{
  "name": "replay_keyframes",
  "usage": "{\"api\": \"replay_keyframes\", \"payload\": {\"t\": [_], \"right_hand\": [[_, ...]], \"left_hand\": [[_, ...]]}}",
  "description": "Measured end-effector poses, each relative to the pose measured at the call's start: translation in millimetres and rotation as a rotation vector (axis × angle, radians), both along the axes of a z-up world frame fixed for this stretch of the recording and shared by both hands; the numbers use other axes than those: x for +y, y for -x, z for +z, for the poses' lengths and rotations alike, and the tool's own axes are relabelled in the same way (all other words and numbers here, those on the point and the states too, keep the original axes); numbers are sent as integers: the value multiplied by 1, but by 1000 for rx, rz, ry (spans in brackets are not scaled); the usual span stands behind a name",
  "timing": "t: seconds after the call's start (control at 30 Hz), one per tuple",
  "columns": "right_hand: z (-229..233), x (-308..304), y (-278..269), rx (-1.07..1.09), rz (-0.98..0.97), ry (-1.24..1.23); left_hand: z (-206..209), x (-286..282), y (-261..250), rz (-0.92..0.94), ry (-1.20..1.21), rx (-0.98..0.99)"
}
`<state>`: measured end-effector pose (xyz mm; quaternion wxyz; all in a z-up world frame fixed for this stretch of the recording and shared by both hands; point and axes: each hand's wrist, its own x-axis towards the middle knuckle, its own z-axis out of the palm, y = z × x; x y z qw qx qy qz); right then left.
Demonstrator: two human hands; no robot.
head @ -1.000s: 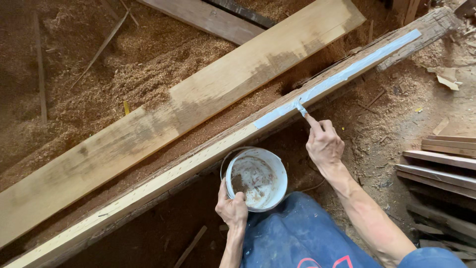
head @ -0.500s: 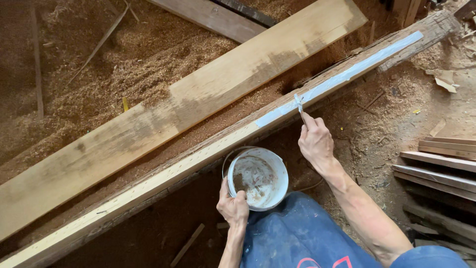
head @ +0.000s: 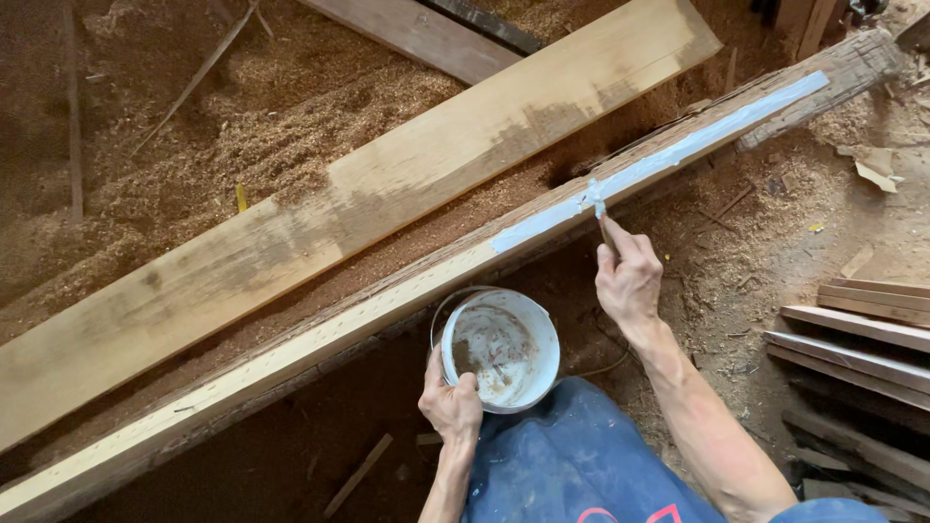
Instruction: The person applies a white adhesive along the edge of a long wooden plank using a small brush. They repeatedly dip the brush into a white bucket and spread the glue in a continuous line along the plank's edge.
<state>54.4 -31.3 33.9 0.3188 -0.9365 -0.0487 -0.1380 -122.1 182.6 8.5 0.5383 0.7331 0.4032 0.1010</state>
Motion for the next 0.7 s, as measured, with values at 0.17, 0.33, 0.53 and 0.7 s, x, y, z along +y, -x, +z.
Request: {"api": "replay_keyframes", "payload": {"t": [0.17,0.33,0.53,0.7], "right_hand": [[-7,-7,25,66,64,-4],[-6,-13,16,46,27,-50],[-14,-17,9,-57,223,-76],[-44,-81,-44,35,238,159]], "left_hand": [[4,-14,-12,8,4,-12],[8,-34,-19,44,46,32],[11,-54,-22,112,39,-9],[13,-72,-13,141,10,-19]]}}
